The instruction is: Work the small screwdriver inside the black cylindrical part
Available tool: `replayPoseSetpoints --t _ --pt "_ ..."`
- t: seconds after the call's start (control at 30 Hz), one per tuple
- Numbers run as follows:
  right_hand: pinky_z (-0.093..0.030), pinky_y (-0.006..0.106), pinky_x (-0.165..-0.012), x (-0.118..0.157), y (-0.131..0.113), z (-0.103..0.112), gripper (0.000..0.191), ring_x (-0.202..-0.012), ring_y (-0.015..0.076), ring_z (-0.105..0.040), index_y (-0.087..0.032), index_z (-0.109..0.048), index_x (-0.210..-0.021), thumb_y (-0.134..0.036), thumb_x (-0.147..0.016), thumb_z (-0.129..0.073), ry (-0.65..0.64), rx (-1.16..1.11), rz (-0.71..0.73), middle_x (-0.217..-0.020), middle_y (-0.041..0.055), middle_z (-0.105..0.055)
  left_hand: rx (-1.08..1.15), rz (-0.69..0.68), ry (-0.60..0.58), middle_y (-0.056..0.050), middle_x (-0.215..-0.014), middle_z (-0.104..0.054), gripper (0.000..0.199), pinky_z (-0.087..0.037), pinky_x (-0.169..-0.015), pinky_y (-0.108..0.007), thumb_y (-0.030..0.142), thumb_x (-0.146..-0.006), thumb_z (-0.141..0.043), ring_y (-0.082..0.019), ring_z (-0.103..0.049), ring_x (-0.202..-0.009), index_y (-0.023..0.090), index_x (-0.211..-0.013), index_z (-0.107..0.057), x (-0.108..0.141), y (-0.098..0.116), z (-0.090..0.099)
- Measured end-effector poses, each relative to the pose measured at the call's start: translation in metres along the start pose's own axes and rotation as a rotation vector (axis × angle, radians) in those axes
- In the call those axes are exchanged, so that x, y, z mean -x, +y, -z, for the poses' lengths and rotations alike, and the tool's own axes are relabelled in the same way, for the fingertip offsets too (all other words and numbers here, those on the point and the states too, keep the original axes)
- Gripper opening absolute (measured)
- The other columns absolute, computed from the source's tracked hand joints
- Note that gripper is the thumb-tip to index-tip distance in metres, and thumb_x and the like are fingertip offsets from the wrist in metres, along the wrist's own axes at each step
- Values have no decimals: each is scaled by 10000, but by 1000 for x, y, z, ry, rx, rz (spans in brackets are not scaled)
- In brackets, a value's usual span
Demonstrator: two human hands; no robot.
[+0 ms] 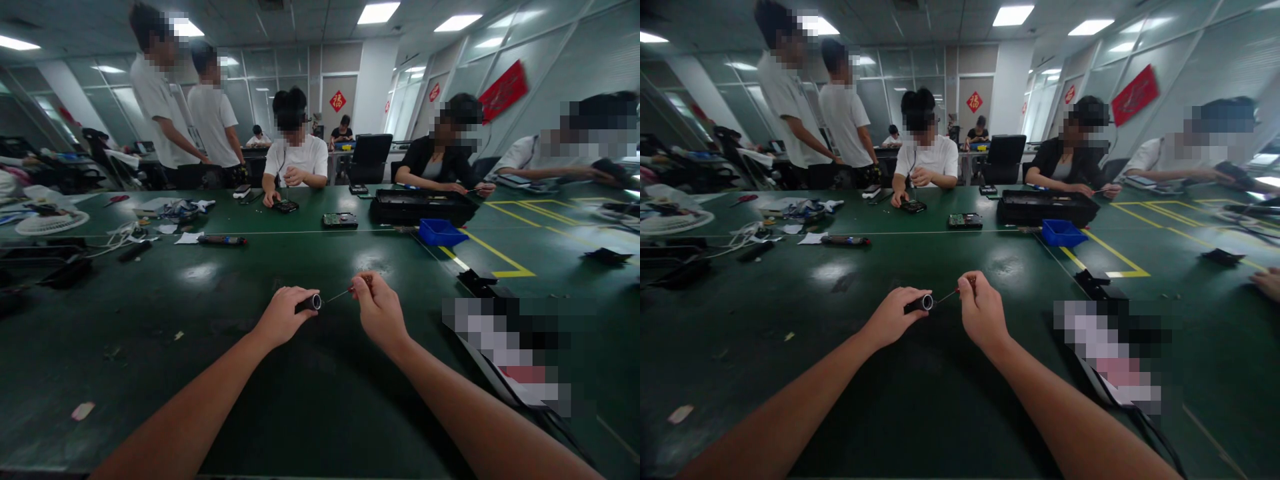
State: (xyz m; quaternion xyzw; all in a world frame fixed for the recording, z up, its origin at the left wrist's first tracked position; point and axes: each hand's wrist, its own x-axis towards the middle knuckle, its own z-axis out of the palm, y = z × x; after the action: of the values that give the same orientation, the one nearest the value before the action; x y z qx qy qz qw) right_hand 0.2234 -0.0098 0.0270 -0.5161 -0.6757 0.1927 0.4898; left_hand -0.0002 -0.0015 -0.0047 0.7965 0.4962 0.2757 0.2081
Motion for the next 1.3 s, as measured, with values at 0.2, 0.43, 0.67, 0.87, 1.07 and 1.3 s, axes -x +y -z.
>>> replayPoseSetpoints --t 0.2,0.43,0.67,0.87,1.07,1.3 --pt "-415 315 -631 0 0 0 245 -676 199 -615 -232 -574 -890 -389 -1002 -422 -5 8 -11 -712 18 -641 221 97 130 -56 -1274 -641 368 -419 -1077 -432 243 -870 -693 -245 -568 -1197 240 -1234 -640 -1 1 0" --pt "-419 314 -630 -1 -1 1 240 -692 205 -626 -233 -576 -894 -391 -999 -429 -10 -11 -10 -709 14 -638 772 278 208 -92 -1127 -636 390 -522 -815 -324 331 -946 -519 -176 -633 -915 210 -1315 -493 -12 -1 5" --pt "-429 320 -653 0 -2 1 234 -696 203 -631 -233 -571 -900 -386 -1003 -427 -11 -19 10 -718 16 -637 414 284 31 -26 -810 -618 368 -467 -644 -293 524 -909 -570 -168 -585 -693 197 -1073 -600 -31 10 17" --pt "-432 325 -667 0 1 0 235 -725 215 -643 -238 -569 -897 -390 -1003 -424 -11 -31 26 -724 17 -642 -65 32 -69 -100 -1121 -685 265 -482 -918 -386 285 -904 -552 -264 -639 -1031 196 -1126 -667 -60 11 9" --pt "-418 320 -659 0 1 0 225 -691 205 -621 -241 -568 -892 -378 -999 -425 -14 -13 37 -721 11 -635 -290 8 -255 -122 -1098 -684 297 -494 -876 -420 366 -869 -639 -320 -643 -1011 226 -1125 -699 -74 2 -8" --pt "-415 311 -639 0 -3 2 231 -674 196 -614 -238 -568 -900 -376 -1005 -417 -38 -5 32 -713 8 -629 -239 5 -260 -74 -1019 -697 222 -483 -814 -362 399 -898 -609 -266 -649 -935 229 -1017 -687 -71 -4 2"
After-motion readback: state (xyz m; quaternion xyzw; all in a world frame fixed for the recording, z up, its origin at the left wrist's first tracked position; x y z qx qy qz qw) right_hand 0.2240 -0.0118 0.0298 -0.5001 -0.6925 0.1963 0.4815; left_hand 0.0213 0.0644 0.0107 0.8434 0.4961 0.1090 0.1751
